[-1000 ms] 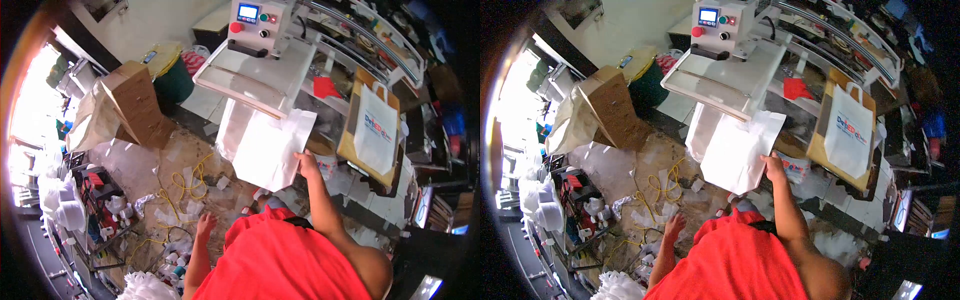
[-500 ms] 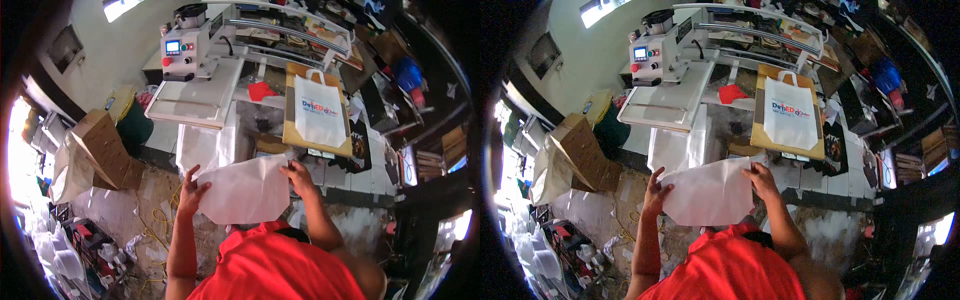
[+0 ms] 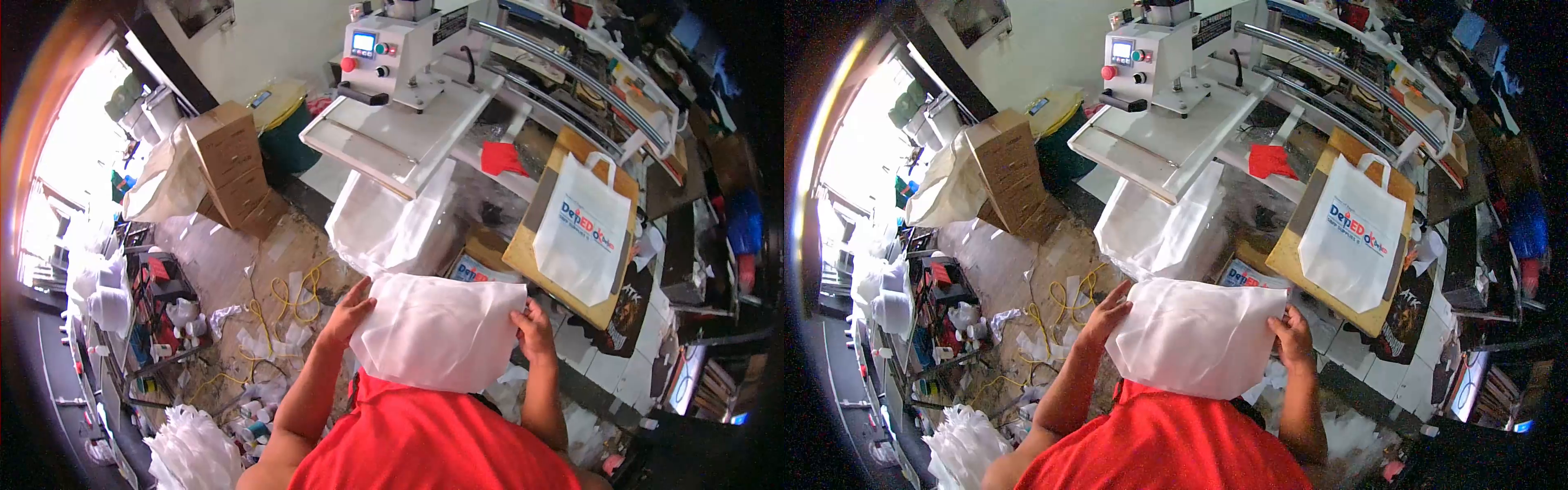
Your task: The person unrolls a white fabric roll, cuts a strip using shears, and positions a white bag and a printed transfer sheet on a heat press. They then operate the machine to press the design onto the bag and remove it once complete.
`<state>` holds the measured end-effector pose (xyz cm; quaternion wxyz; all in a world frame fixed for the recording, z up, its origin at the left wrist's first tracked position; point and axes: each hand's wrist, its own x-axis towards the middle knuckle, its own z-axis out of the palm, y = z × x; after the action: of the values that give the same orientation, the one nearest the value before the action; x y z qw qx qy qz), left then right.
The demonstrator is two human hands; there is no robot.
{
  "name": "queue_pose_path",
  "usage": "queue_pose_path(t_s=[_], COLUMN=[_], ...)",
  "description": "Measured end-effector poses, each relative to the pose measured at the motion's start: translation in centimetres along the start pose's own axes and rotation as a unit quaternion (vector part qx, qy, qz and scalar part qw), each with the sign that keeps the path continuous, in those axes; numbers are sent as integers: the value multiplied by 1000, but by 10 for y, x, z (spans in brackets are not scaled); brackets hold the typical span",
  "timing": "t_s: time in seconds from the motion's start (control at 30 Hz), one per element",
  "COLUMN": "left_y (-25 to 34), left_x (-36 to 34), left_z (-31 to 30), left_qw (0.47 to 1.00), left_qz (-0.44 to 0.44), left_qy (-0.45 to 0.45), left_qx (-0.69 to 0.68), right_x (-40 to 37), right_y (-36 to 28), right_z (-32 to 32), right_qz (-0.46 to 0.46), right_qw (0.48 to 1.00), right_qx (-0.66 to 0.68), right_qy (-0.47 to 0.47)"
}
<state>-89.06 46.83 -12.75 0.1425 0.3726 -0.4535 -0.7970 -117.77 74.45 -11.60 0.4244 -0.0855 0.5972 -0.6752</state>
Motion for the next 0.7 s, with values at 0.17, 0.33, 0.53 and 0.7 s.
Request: queue_pose_path(t_s=[0.17, 0.33, 0.53, 0.7], left_y=[31, 67, -35, -41], left_x=[23, 23, 107, 166], left_z=[-35, -88, -203, -219], left_qw=[989, 985, 999, 995], left_qz=[107, 117, -10, -33], left_qy=[-100, -123, -34, 47], left_qx=[-18, -15, -20, 79], right_x=[5, 5, 64, 43], right_y=[-17, 17, 132, 130], right_z=[34, 97, 124, 102], right_qz=[-76, -134, 4, -97], right_qw=[997, 989, 900, 908], right_qx=[-24, -50, -394, -332], right_qy=[-13, 18, 185, 237])
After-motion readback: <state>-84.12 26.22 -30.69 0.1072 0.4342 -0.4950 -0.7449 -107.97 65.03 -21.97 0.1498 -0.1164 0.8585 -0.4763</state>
